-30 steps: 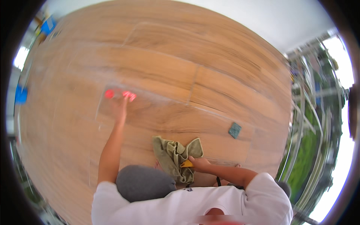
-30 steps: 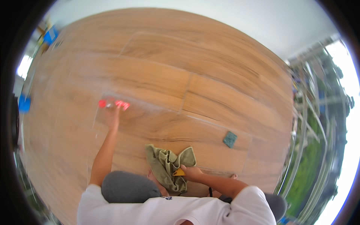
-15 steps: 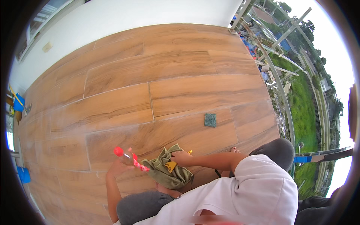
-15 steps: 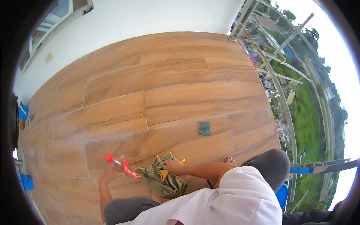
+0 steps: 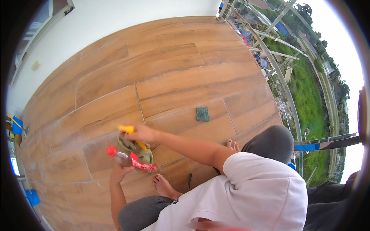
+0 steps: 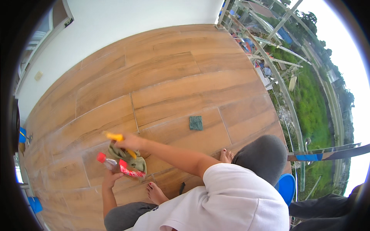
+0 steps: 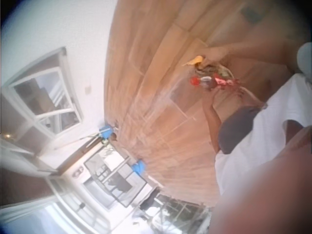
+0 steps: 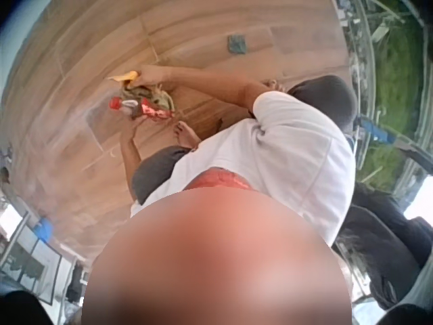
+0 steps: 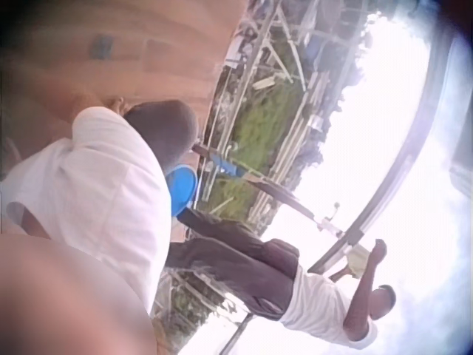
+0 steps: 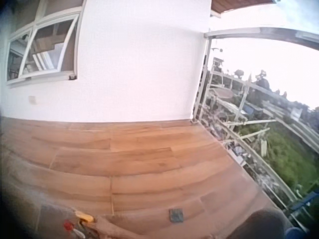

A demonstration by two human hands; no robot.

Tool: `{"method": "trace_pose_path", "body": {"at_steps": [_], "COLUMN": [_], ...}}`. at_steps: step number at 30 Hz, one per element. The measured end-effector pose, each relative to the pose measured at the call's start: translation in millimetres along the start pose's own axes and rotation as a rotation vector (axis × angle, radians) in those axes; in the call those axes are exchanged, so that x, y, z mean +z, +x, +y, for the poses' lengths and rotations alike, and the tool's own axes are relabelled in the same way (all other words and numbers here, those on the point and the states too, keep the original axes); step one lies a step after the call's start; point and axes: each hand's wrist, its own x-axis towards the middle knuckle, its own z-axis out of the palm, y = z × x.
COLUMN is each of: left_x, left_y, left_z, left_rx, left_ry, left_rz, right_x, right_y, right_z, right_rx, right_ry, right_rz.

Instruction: The person kneels on a tiled floor and scrubs the surface with a sponge and cleaning solution from a bottle. They wipe the area with a cloth and repeat the process across different sections of the floor.

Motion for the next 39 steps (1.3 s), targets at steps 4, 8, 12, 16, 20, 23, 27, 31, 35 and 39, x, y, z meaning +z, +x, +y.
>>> {"method": "trace_pose_path", "body": {"at_steps": [4,8,12,16,20,23,27,31,35,39], "left_x": [-23,-69,-131,-153,-199,-211,-190,-196,-208,-211], "left_y": [-34,-77,-83,-56,-44,-37,-3,1,-12,-10], "left_z": [-13,-13,-32,-43,-103,-126,-118,-106,-103,-91], "left_rx": [0.067,0.004,-0.048,-0.109,-0.163,-0.007,0.185,-0.167,-0.211,-0.236], "left_ry": [0.180,0.047,0.166,0.323,0.312,0.149,-0.353,0.167,0.077,0.060], "left_rz": [0.273,0.558,1.031,1.265,1.320,1.386,1.385,1.444,1.414,1.305], "right_x": [-101,-181,-185,-204,-198,-136,-63,2,25,-7], "right_y": [-40,-134,-150,-148,-116,-47,42,121,198,265], "right_z": [58,93,109,111,102,78,25,-39,-100,-106], "right_rx": [0.013,0.610,0.823,0.827,0.800,0.608,0.376,0.281,0.134,0.167], "right_ry": [-0.360,-0.943,-1.037,-1.003,-0.812,-0.918,-1.294,-1.415,-1.426,-1.536], "right_rz": [1.097,1.413,1.405,1.429,1.429,1.110,0.423,-0.176,-0.401,-0.540]}}
